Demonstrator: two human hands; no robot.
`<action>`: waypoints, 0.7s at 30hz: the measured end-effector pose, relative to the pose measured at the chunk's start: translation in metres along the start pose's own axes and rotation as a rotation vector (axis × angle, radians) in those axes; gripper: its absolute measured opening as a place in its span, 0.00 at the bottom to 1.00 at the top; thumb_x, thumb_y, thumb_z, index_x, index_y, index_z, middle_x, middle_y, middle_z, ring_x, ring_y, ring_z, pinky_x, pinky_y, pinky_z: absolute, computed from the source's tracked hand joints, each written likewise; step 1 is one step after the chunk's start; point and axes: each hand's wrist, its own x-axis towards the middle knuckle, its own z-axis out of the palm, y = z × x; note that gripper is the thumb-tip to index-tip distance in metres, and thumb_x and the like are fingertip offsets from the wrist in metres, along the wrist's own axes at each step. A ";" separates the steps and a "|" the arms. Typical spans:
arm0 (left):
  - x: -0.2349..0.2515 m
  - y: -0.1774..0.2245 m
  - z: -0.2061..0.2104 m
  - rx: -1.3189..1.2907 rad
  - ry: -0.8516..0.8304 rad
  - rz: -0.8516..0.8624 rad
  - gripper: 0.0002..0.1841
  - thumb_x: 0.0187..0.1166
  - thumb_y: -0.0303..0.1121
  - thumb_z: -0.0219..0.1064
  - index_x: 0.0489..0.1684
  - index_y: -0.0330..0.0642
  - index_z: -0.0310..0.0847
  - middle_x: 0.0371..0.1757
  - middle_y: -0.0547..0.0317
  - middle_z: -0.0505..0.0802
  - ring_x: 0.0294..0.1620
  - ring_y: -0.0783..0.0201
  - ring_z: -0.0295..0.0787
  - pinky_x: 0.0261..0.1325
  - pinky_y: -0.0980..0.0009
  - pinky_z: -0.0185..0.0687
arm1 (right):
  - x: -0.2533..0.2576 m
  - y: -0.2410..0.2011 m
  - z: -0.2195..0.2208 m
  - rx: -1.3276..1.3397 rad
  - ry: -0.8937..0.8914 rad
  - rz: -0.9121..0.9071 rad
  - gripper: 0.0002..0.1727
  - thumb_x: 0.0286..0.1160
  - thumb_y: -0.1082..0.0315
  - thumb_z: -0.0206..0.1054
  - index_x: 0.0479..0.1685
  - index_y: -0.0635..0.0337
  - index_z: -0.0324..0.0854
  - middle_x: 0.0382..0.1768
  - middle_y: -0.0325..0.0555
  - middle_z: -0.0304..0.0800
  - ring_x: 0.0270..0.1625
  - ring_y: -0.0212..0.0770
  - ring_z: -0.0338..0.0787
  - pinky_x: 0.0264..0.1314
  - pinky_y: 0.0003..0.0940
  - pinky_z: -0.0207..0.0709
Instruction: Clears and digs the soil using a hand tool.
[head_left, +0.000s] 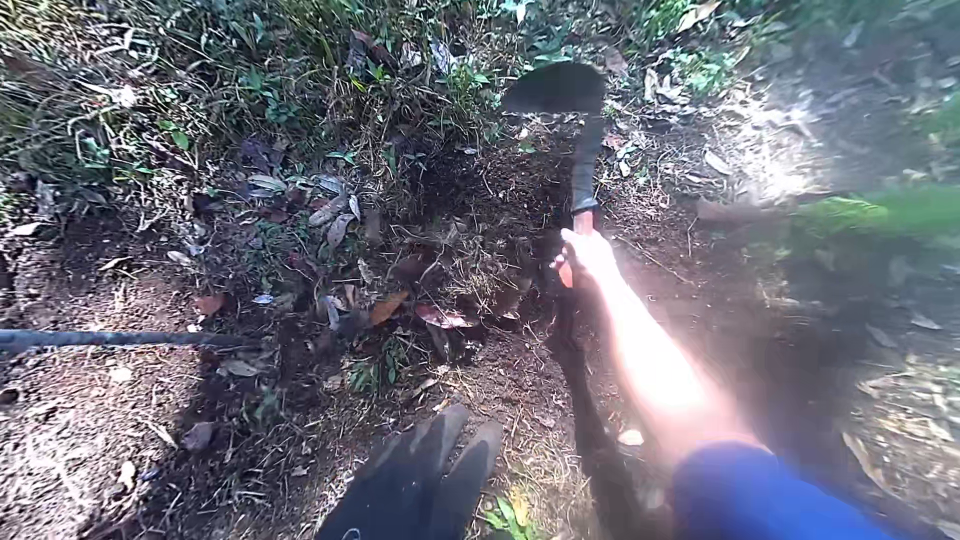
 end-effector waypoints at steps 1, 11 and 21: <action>-0.001 0.003 -0.001 0.015 0.010 0.002 0.30 0.87 0.53 0.55 0.81 0.42 0.76 0.80 0.36 0.81 0.78 0.40 0.81 0.74 0.41 0.77 | 0.013 -0.004 0.026 0.267 0.050 0.012 0.19 0.90 0.58 0.60 0.69 0.58 0.66 0.28 0.40 0.77 0.22 0.34 0.83 0.31 0.34 0.89; -0.004 0.011 -0.001 0.011 0.018 0.051 0.31 0.88 0.54 0.52 0.81 0.44 0.75 0.79 0.35 0.81 0.76 0.38 0.82 0.72 0.40 0.77 | -0.109 0.100 -0.044 -0.517 -0.289 0.276 0.22 0.89 0.55 0.60 0.67 0.65 0.77 0.34 0.48 0.83 0.29 0.41 0.85 0.37 0.42 0.85; -0.014 0.023 0.005 0.062 0.063 0.073 0.30 0.89 0.54 0.50 0.83 0.47 0.74 0.79 0.36 0.81 0.76 0.39 0.82 0.72 0.40 0.77 | -0.078 0.089 0.075 -0.319 -0.454 0.345 0.21 0.92 0.54 0.56 0.68 0.62 0.74 0.33 0.43 0.77 0.26 0.37 0.81 0.34 0.38 0.83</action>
